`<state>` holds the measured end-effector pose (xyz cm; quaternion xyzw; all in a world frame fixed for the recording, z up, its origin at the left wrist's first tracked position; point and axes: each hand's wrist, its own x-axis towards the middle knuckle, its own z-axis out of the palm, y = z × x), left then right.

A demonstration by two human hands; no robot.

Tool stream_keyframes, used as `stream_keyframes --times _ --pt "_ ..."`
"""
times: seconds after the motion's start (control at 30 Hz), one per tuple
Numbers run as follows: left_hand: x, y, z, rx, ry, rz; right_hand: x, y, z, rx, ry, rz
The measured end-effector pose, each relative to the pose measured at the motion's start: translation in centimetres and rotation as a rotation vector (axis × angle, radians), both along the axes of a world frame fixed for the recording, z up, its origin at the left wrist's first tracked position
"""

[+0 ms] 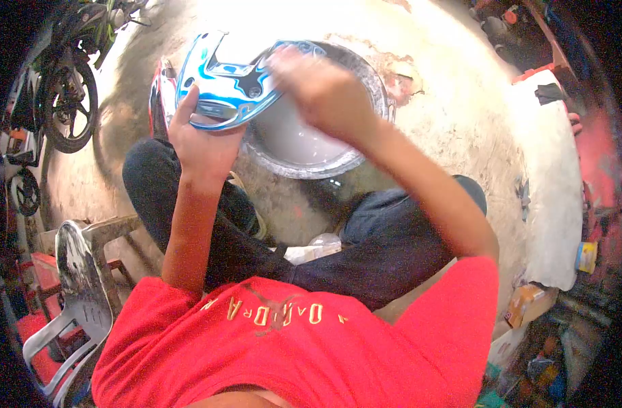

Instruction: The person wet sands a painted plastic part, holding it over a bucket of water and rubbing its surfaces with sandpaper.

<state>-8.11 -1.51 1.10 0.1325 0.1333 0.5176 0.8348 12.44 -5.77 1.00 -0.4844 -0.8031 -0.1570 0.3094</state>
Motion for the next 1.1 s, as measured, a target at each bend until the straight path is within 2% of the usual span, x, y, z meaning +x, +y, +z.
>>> stream_keyframes --times 0.07,0.13,0.17,0.2,0.23,0.3,0.33,0.4,0.47,0.5,0.53,0.6,0.67,0.73,0.8,0.87,0.93,1.0,1.03,1.1 --pt "-0.2 0.2 -0.7 -0.014 -0.012 -0.052 -3.1 -2.1 0.7 -0.025 0.024 0.184" --pt "-0.4 0.0 -0.5 -0.022 -0.025 -0.108 -1.3 -1.2 0.5 0.016 -0.001 0.208" --pt "0.0 -0.3 -0.1 -0.031 0.057 -0.023 0.3 -0.3 0.5 -0.052 0.031 0.081" --pt "0.0 -0.4 -0.1 -0.025 0.087 -0.004 1.3 1.0 1.0 0.006 0.054 -0.029" --pt "0.1 -0.5 0.0 -0.021 0.116 0.014 1.9 0.8 1.1 -0.185 0.065 -0.174" --pt "0.3 -0.1 0.1 0.011 0.106 0.012 1.3 0.2 1.1 -0.19 0.044 -0.16" --pt "0.2 0.0 -0.3 0.028 0.07 -0.003 -0.3 -0.5 0.3 -0.018 0.014 0.008" --pt "0.0 0.0 -0.7 0.029 0.038 -0.028 -3.2 -2.7 0.3 -0.039 -0.033 0.208" --pt "-0.1 0.1 -0.8 0.002 0.038 -0.047 -1.5 -1.6 0.5 -0.027 -0.053 0.206" --pt "0.0 0.0 -0.7 0.004 0.052 -0.025 0.0 -0.4 0.5 -0.082 -0.023 0.055" --pt "0.2 -0.1 -0.4 0.008 0.059 -0.001 1.5 0.9 0.6 -0.026 0.025 -0.01" --pt "0.3 -0.3 0.0 0.015 0.067 0.016 2.2 0.4 1.3 -0.393 0.003 -0.291" --pt "0.3 -0.3 0.1 0.03 0.059 0.016 -0.6 -0.8 -0.1 0.004 -0.031 0.009" --pt "0.0 0.3 -0.6 0.047 0.036 -0.026 -3.5 -2.9 0.5 -0.02 -0.046 0.231" --pt "0.0 0.2 -0.5 0.028 0.04 -0.042 -1.1 -1.1 0.1 0.048 -0.076 0.195" --pt "0.2 -0.3 0.1 0.045 0.075 0.024 2.7 1.1 -0.2 -0.075 0.032 -0.04" --pt "0.3 -0.3 -0.1 0.047 0.071 0.037 3.9 1.6 0.1 -0.265 -0.024 -0.203" --pt "0.5 0.0 -0.2 0.071 0.069 0.043 0.7 0.4 -1.0 0.04 -0.11 -0.001" --pt "0.4 -0.1 -0.6 0.073 0.074 0.048 -1.3 -0.5 -0.9 0.073 -0.099 0.132" --pt "-0.3 0.6 -1.9 0.082 -0.019 -0.075 -3.2 -1.8 0.4 0.077 -0.077 0.237"
